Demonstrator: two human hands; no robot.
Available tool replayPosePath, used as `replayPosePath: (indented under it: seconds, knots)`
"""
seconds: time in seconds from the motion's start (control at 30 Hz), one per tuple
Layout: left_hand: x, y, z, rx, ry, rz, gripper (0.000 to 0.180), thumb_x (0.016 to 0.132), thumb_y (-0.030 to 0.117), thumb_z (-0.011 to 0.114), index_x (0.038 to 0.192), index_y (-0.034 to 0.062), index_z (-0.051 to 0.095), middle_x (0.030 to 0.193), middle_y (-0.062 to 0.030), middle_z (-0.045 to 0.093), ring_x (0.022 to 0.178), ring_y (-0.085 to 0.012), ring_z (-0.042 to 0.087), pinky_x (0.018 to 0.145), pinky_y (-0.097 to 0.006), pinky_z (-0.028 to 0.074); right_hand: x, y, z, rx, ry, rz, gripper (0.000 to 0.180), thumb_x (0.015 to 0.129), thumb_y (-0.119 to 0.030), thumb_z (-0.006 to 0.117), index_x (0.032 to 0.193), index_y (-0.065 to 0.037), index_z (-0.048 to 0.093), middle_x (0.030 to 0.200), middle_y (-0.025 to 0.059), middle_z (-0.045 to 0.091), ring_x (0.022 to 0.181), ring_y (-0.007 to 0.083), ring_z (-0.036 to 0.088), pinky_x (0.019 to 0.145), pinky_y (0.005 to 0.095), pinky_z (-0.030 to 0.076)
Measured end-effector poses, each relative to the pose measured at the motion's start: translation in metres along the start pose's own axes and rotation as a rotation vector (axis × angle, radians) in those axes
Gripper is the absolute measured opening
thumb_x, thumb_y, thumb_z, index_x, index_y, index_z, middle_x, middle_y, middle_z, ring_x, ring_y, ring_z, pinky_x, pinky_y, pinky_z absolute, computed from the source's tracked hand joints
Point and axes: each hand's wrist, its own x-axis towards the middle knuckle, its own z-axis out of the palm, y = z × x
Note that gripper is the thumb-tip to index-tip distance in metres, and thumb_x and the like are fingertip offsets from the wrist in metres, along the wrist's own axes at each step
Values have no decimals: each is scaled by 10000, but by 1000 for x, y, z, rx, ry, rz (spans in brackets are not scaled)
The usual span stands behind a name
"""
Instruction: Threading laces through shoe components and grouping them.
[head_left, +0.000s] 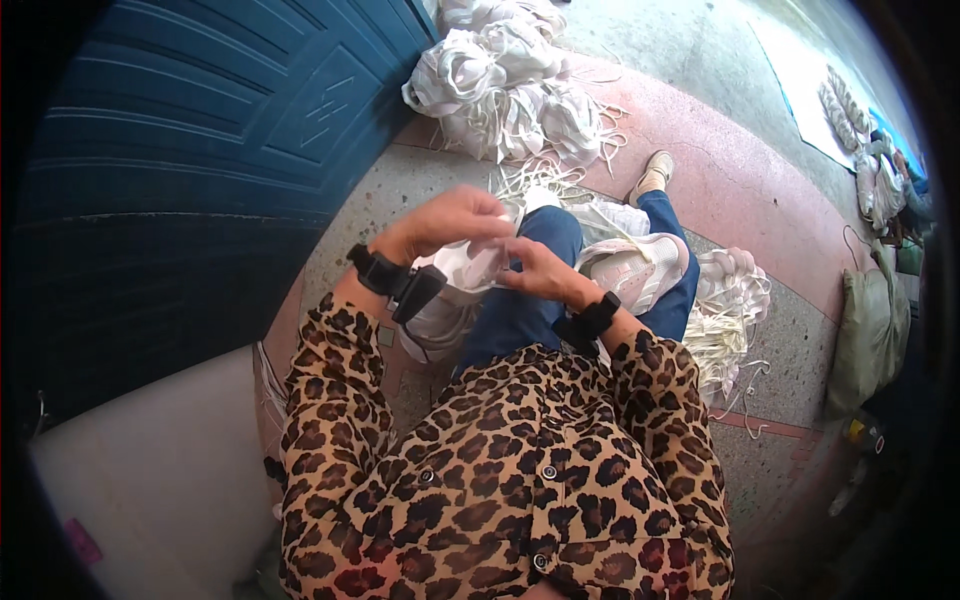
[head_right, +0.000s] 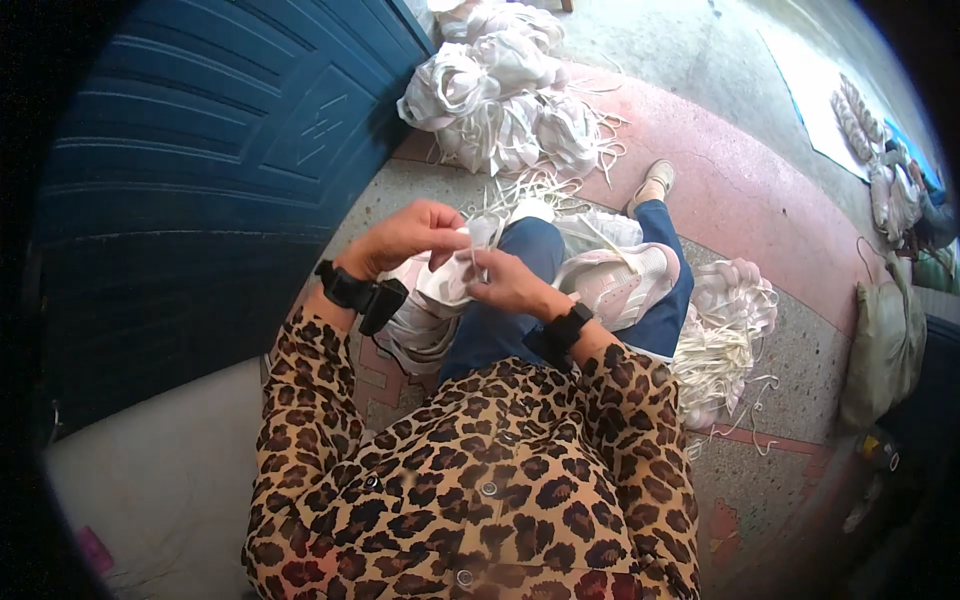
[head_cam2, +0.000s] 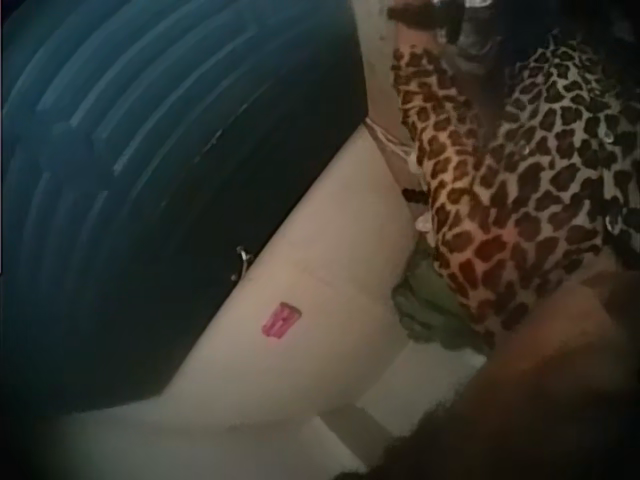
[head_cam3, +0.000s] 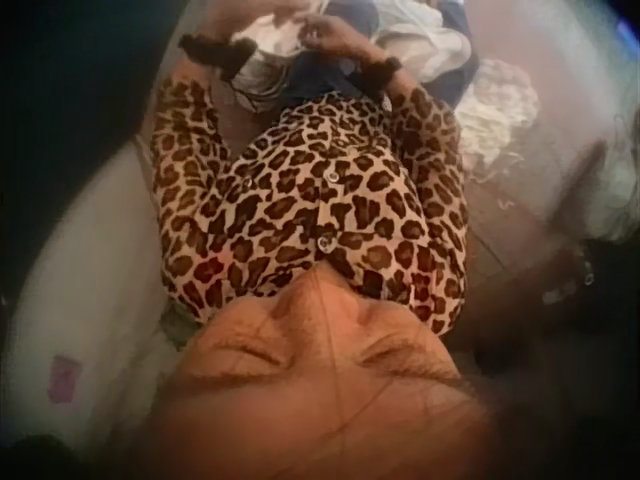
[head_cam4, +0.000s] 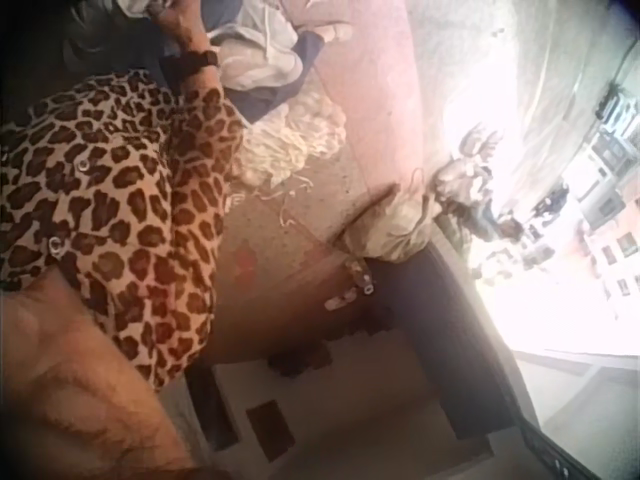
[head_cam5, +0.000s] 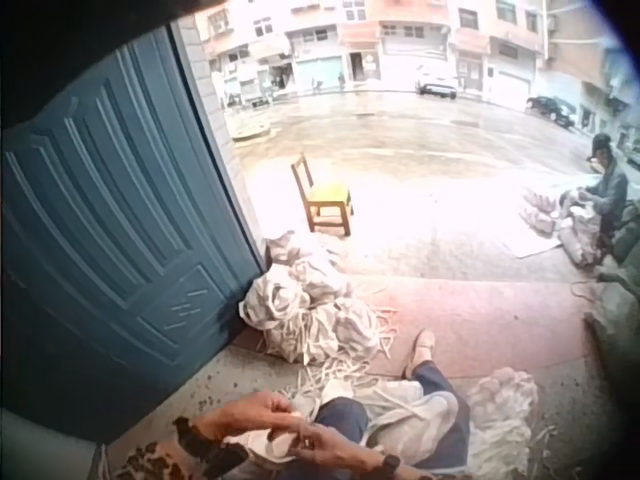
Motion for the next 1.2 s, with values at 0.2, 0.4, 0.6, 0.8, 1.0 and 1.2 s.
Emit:
replayPosePath:
  seconds: [0.2,0.4,0.6,0.8,1.0,1.2]
  knots:
    - [11,30,-16,-185,117,156,175,973,196,656,928,27,662,705,0,613,607,-77,560,570,-218,450,-20,-24,-53,-48,203,36,404,933,-137,673,1317,-37,594,1122,58,679,1016,188,641,912,331,499]
    - [-26,3,-17,-1,-273,102,389,1036,321,541,1105,-19,717,1038,-109,725,923,-171,695,823,-302,541,-32,10,-10,-566,81,62,251,864,-182,643,1058,-23,656,925,159,707,903,373,668,802,454,533]
    - [46,-141,-60,752,466,-60,319,935,201,558,1151,4,686,1069,-172,731,1020,-337,684,900,-414,526,-49,21,47,-658,208,-100,88,844,-135,638,858,-51,660,844,139,643,859,358,614,735,465,501]
    - [129,-243,-67,697,539,-33,423,809,153,603,1195,-17,635,1171,-303,649,1130,-441,613,968,-462,494,-54,11,42,-722,337,-149,81,814,-80,636,884,-49,663,944,125,596,903,335,558,744,454,470]
    - [136,-245,-55,557,424,-97,457,756,292,726,1115,13,675,1083,-292,677,1041,-441,644,904,-455,519,-54,16,41,-682,340,-132,108,829,-83,627,923,-56,670,904,132,617,887,343,581,765,450,490]
    - [5,-186,-60,650,1088,166,239,855,231,704,818,16,605,818,-233,643,772,-442,616,666,-495,475,-30,23,28,-509,372,-61,100,886,-109,591,933,-59,663,890,168,645,877,391,616,769,492,508]
